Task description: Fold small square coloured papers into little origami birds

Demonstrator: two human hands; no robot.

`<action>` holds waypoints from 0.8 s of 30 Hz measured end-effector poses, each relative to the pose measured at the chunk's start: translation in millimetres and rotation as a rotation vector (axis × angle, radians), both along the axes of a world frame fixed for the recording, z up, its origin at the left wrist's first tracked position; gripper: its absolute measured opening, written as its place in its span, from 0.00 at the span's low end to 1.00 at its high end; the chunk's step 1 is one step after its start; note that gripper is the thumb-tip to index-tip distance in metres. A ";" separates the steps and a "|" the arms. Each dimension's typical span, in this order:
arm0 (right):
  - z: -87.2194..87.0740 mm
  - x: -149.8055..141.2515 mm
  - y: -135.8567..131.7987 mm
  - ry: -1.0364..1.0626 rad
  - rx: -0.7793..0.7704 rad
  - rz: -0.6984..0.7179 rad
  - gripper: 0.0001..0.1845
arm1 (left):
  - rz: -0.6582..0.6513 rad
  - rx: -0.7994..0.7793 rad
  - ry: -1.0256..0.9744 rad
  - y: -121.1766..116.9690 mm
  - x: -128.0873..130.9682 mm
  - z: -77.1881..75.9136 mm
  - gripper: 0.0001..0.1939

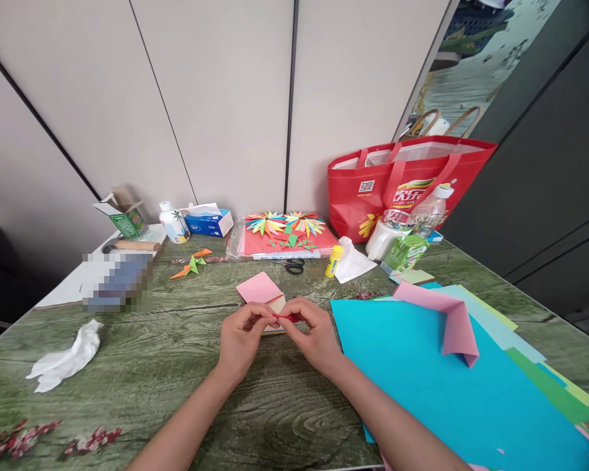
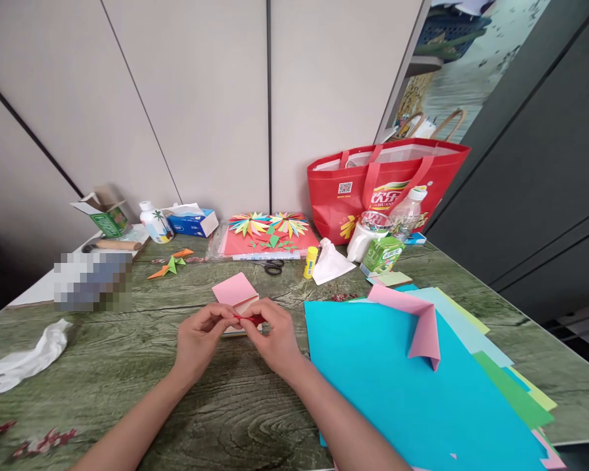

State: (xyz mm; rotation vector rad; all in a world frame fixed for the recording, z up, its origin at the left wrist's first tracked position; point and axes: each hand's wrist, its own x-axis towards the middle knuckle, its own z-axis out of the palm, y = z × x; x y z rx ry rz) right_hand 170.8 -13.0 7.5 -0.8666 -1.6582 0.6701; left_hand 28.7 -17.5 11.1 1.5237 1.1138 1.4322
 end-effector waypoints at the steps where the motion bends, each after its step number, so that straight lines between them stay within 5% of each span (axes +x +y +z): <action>1: -0.8 0.3 0.2 -0.015 0.017 -0.007 0.03 | -0.013 -0.014 -0.003 0.3 -0.1 0.5 0.03; 6: -3.3 0.7 0.8 -0.054 0.063 -0.001 0.04 | -0.066 0.035 0.134 3.0 -3.4 2.5 0.02; 16: -1.0 2.5 3.4 0.033 0.003 0.024 0.06 | -0.152 -0.191 -0.012 2.7 1.5 5.3 0.08; 24: -3.8 0.1 4.9 0.243 -0.233 0.064 0.07 | -0.073 -0.222 -0.107 3.8 0.5 1.6 0.03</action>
